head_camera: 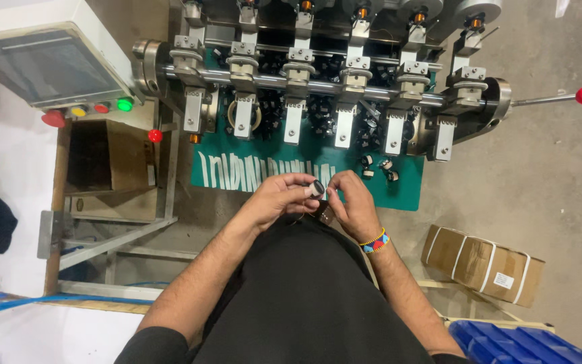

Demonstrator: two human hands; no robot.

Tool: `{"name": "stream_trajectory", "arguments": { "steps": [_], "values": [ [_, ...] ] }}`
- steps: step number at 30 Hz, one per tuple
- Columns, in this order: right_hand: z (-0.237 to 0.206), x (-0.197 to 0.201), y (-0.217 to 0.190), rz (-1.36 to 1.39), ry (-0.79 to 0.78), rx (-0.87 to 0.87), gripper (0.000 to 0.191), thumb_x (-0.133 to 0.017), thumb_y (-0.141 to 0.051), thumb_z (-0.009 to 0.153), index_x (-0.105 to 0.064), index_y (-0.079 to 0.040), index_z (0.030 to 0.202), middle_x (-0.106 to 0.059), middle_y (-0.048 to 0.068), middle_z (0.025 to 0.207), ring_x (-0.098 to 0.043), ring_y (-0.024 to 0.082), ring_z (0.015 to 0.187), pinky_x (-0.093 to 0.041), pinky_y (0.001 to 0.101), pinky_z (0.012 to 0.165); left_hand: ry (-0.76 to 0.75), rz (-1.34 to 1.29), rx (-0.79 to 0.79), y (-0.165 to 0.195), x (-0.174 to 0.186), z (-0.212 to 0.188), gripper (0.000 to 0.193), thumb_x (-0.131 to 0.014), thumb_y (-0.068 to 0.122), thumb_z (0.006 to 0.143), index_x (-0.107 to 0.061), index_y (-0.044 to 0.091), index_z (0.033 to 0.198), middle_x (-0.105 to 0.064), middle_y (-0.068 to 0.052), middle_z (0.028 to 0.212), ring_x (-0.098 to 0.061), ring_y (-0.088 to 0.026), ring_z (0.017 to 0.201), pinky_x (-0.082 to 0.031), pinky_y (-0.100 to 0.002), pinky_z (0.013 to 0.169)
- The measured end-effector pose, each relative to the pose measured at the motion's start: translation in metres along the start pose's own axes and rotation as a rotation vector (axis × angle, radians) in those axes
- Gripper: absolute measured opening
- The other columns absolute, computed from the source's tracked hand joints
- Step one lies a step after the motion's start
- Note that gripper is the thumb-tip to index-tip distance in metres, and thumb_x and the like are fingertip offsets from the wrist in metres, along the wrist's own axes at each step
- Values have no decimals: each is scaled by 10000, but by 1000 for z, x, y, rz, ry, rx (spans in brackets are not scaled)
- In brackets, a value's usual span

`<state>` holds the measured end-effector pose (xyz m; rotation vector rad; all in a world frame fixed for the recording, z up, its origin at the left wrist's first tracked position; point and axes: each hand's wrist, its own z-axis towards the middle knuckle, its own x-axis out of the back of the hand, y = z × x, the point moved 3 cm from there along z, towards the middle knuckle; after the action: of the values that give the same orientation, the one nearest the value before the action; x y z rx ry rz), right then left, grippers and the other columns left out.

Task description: The person stands at a multi-spindle winding machine, fitting small black spools onto the machine's spindles and removing finished spools. They wipe parts and the work area with a black cloth, operate the machine's control panel and lever, and set processed spools on the green mat beside the machine.

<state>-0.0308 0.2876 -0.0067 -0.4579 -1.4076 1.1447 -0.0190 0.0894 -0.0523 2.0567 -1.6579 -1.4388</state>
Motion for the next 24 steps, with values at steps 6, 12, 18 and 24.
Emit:
{"name": "stream_trajectory", "arguments": {
  "steps": [6,12,18,24],
  "values": [
    [7,20,-4,-50,33,249,118,-642,-74,957,-571,-33,1041,-630,134,1073,-628,344,1025,-508,417,908,-247,-426,-18,-13,-31,-3,372,-643,204,1011,-612,-48,1284,-742,-188,1091,-750,-204,901,-632,-380,880],
    [2,34,35,311,-151,-223,362,-592,-247,1048,-597,-6,1318,-649,86,1209,-639,195,1089,-517,317,941,169,737,-506,1,-52,-11,292,-767,117,912,-728,35,1189,-765,-122,1022,-718,-218,893,-616,-349,807],
    [3,45,59,447,-435,-359,295,-667,-215,987,-672,-30,1217,-664,58,1127,-650,128,1033,-543,291,902,93,1079,-799,17,-84,-18,342,-756,94,885,-679,75,1218,-704,-98,1152,-718,-272,1027,-600,-355,876],
    [0,46,45,266,-352,-213,178,-717,-131,916,-717,-39,1068,-681,43,1019,-676,143,958,-550,297,851,89,1094,-575,16,-86,-15,691,-722,124,807,-541,119,1474,-693,-106,1059,-715,-269,955,-581,-375,858]
  ]
}}
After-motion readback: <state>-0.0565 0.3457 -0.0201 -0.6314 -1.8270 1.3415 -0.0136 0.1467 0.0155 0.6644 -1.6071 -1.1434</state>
